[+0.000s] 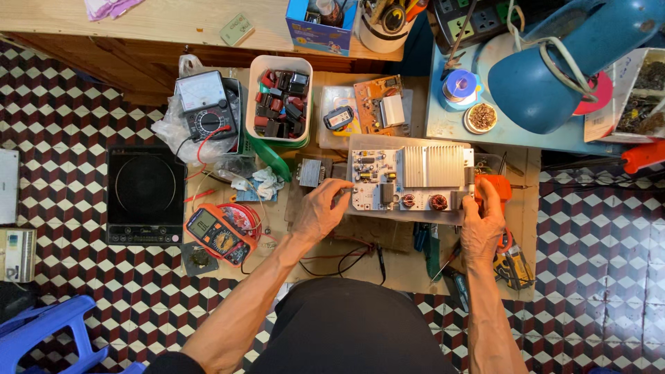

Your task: The person probes a circuit board with multimeter test leads, checking components on a power supply board at a workbench. They reposition the board, use a hot air gun and a flashlight, reach for parts from a bin, and continue testing different points on the board.

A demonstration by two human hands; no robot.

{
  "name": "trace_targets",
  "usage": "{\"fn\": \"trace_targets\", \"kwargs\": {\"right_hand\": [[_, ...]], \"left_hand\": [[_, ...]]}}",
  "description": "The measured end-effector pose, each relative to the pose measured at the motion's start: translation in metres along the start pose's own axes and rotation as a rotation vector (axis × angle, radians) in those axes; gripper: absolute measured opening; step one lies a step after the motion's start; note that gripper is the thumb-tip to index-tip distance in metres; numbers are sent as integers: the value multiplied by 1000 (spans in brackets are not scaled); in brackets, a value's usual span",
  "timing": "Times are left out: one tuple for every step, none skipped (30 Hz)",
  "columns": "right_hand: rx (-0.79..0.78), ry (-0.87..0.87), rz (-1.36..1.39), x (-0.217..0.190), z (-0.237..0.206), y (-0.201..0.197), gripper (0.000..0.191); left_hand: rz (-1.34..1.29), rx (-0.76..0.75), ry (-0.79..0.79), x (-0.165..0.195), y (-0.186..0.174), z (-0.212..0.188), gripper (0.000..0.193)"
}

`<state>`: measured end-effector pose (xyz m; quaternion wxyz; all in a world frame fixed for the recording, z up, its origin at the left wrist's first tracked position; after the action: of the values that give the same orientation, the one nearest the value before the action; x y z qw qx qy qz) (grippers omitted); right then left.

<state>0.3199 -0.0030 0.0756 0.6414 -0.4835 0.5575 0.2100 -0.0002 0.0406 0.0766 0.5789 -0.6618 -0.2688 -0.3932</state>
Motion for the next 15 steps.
{"fn": "trace_targets", "kwargs": {"right_hand": [[2,-32,29,2,-4,1,49],[5,-65,58,3,-8,2,49],[-9,-61,62,6,-12,3,50],[-22,-58,68,8,-17,5,51],[-35,-56,73,9,-21,6,51],[-33,-45,71,10,-22,8,51],[-29,-32,69,10,-23,9,51],[-24,-19,66,10,-25,9,51],[-23,1,24,9,-26,10,51],[-20,22,-20,9,-27,9,51],[-18,43,-64,8,-27,8,51],[-19,34,-57,6,-27,9,51],[-21,25,-50,5,-26,9,51],[-24,16,-41,3,-26,10,51],[-25,-2,-40,2,-27,10,51]], "left_hand": [[-31,20,8,-1,1,-1,22],[-62,41,17,-3,2,-1,23],[-61,48,24,-4,3,-1,24],[-61,57,32,-6,3,1,25],[-60,66,41,-7,3,2,27],[-54,59,28,-9,2,2,25],[-49,51,15,-10,2,3,24],[-45,41,2,-10,1,4,23],[-40,39,-26,-11,0,4,21],[-37,35,-54,-11,0,4,20],[-35,31,-82,-12,-1,5,19],[-26,37,-66,-11,-1,5,19],[-16,43,-51,-10,-1,5,18],[-5,50,-36,-9,-1,5,18],[-6,47,-33,-9,-1,5,18]]}}
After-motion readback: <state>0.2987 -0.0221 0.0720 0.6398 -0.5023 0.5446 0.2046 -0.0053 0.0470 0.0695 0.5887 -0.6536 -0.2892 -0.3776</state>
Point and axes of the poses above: each hand's wrist, its own z-axis towards the middle knuckle, its own y-axis out of the palm, x = y × z, the point moved 3 cm from there along z, towards the middle knuckle, and after that the axes turned 3 degrees about -y, right-handed, at the moved point
